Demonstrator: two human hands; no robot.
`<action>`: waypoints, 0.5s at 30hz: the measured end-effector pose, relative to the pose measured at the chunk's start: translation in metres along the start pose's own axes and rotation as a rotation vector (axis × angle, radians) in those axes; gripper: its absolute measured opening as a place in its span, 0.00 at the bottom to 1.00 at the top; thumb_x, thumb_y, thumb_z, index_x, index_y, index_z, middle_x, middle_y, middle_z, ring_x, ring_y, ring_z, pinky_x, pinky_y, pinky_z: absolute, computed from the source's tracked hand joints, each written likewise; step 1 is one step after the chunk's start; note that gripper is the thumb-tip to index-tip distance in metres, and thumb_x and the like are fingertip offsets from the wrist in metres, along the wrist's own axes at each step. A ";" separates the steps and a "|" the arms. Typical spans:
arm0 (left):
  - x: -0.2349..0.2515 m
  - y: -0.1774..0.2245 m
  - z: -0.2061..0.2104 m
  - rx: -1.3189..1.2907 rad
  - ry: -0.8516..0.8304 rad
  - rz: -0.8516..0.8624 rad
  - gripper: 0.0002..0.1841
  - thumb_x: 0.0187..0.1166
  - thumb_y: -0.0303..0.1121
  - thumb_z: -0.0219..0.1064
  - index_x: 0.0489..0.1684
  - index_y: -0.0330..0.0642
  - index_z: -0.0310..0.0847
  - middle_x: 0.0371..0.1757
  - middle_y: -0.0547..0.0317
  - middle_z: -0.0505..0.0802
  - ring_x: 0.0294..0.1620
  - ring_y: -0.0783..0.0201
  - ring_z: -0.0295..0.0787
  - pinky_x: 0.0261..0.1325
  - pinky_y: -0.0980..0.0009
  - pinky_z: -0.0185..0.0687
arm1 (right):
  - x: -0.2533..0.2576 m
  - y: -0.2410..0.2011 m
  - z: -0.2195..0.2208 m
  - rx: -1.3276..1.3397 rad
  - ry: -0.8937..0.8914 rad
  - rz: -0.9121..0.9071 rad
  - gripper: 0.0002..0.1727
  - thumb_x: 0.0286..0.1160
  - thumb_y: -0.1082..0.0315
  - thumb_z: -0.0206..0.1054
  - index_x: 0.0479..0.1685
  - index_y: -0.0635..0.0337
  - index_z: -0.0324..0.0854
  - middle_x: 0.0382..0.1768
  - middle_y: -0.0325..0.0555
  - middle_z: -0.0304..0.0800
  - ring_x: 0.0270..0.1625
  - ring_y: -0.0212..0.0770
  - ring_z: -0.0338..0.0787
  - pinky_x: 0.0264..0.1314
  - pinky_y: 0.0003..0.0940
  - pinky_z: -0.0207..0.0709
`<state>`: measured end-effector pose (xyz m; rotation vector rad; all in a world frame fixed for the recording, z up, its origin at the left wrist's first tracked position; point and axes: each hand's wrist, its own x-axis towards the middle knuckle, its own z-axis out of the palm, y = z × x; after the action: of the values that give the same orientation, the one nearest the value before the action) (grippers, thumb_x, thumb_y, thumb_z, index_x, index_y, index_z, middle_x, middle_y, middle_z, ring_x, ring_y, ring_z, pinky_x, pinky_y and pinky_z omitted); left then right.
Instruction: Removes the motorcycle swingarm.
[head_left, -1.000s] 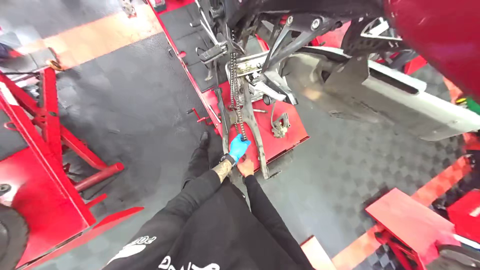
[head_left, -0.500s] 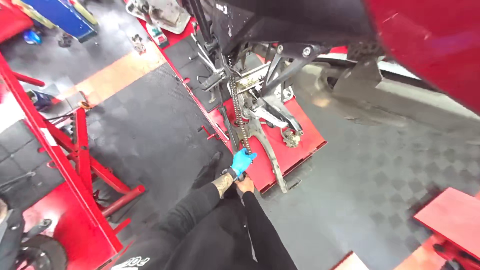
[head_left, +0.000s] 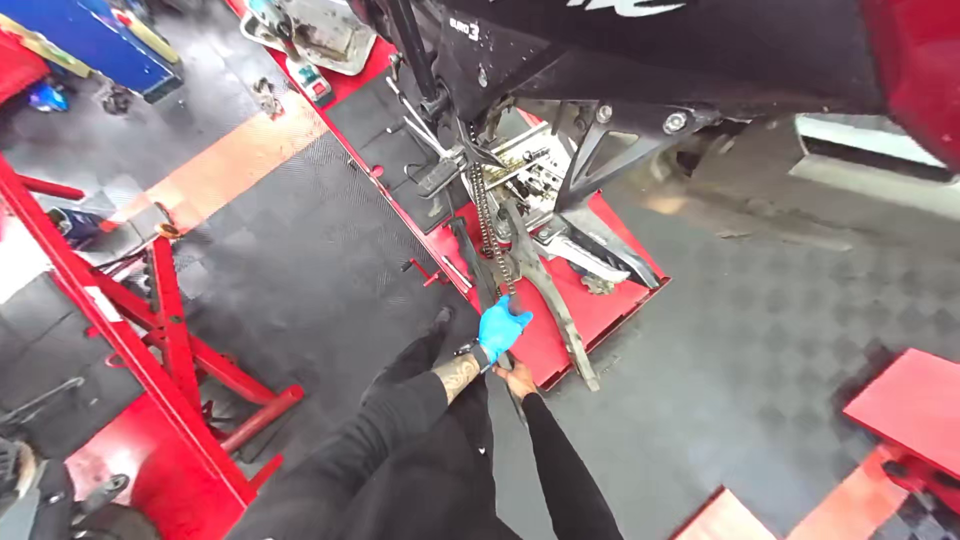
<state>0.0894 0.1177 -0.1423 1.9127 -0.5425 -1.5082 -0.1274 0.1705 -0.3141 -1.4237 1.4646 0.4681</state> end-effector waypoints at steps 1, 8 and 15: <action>-0.001 0.003 -0.002 0.000 -0.002 0.003 0.37 0.73 0.54 0.72 0.80 0.41 0.74 0.57 0.47 0.93 0.55 0.55 0.93 0.64 0.50 0.86 | -0.006 0.000 -0.008 0.063 -0.056 0.001 0.42 0.56 0.39 0.82 0.70 0.55 0.84 0.60 0.56 0.92 0.66 0.53 0.89 0.73 0.62 0.78; -0.005 0.025 -0.003 -0.005 -0.020 0.052 0.36 0.75 0.52 0.71 0.83 0.46 0.72 0.51 0.51 0.95 0.52 0.56 0.94 0.62 0.49 0.88 | -0.031 0.003 -0.066 0.448 -0.401 0.086 0.42 0.62 0.48 0.79 0.76 0.62 0.72 0.51 0.53 0.94 0.52 0.47 0.94 0.60 0.47 0.88; -0.005 0.057 0.006 -0.013 0.050 0.114 0.40 0.73 0.53 0.71 0.87 0.46 0.67 0.54 0.50 0.95 0.54 0.54 0.93 0.64 0.48 0.87 | -0.051 -0.019 -0.087 0.659 -0.670 0.037 0.21 0.62 0.49 0.73 0.42 0.58 0.81 0.20 0.42 0.82 0.21 0.38 0.84 0.26 0.36 0.83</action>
<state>0.0857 0.0790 -0.1003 1.8718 -0.6070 -1.3850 -0.1527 0.1210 -0.2280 -0.6227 0.9576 0.3806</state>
